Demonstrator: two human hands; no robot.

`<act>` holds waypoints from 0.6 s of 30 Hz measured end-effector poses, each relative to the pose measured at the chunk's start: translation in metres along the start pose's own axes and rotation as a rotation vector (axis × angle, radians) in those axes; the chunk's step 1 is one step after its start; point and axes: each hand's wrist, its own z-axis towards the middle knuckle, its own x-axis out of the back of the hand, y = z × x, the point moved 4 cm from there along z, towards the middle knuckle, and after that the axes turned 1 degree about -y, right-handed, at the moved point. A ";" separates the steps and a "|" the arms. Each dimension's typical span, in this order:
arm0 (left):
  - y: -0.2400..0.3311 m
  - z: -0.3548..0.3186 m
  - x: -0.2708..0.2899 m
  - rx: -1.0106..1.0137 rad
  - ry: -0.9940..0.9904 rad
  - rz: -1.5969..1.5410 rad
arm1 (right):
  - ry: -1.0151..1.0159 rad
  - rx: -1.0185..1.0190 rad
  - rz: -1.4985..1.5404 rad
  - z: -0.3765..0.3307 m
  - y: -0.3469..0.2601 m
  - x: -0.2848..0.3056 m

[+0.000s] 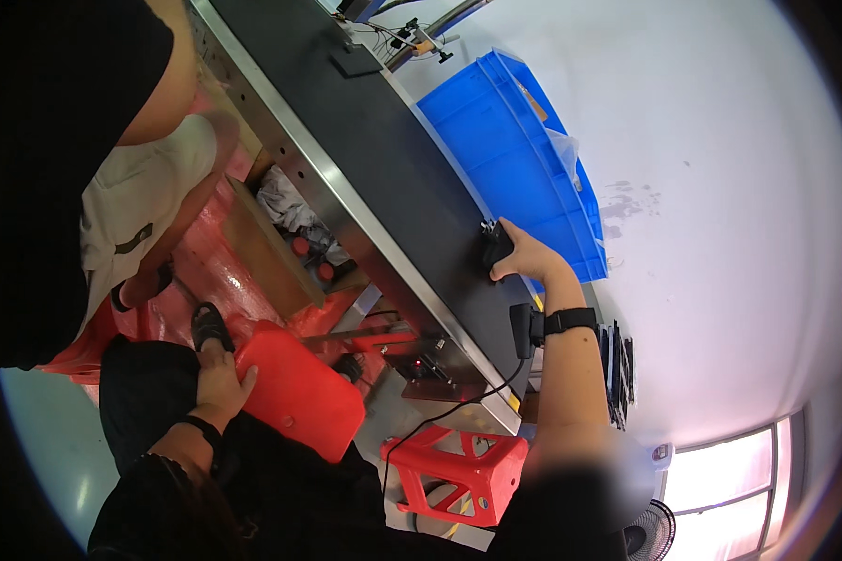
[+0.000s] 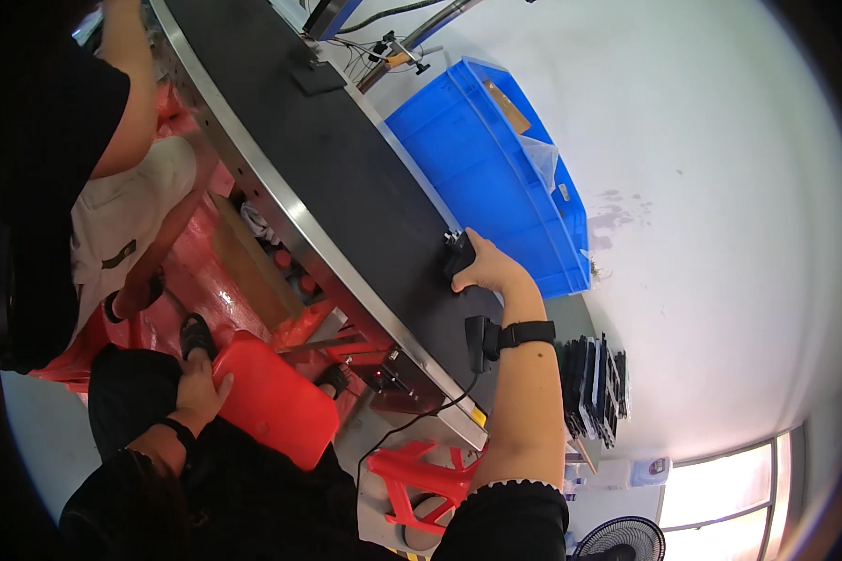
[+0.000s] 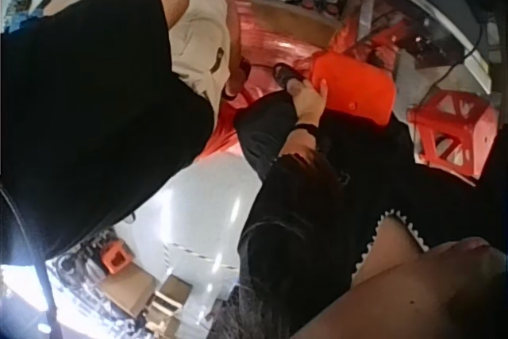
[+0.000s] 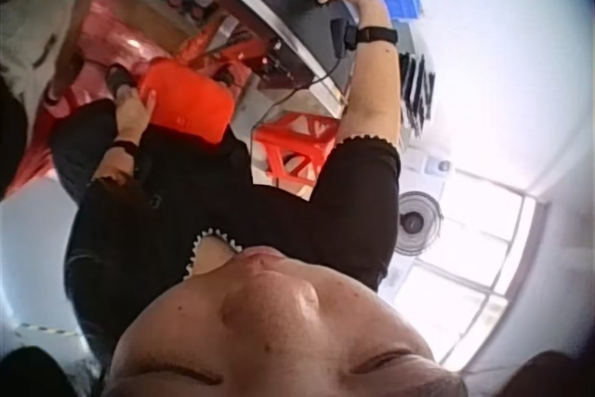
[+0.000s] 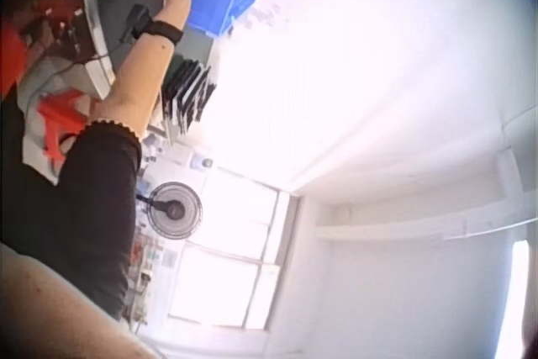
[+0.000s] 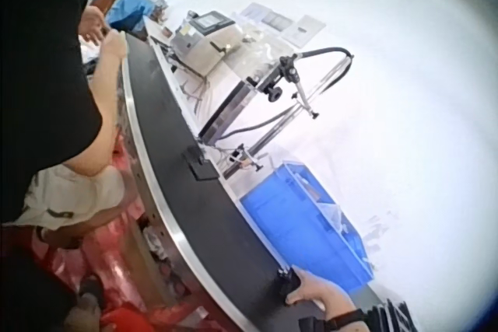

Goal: Assemble lithium batteries into plastic trays and place finished trays on a conveyor belt.

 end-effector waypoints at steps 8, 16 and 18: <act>-0.008 -0.001 -0.014 -0.039 0.126 0.074 | 0.188 -0.058 -0.216 -0.044 0.014 -0.003; -0.002 0.001 0.003 0.075 -0.082 -0.188 | 0.381 0.056 -0.235 -0.050 -0.022 0.031; -0.001 -0.001 0.003 0.059 -0.058 -0.171 | 0.401 0.114 -0.185 -0.046 -0.040 0.040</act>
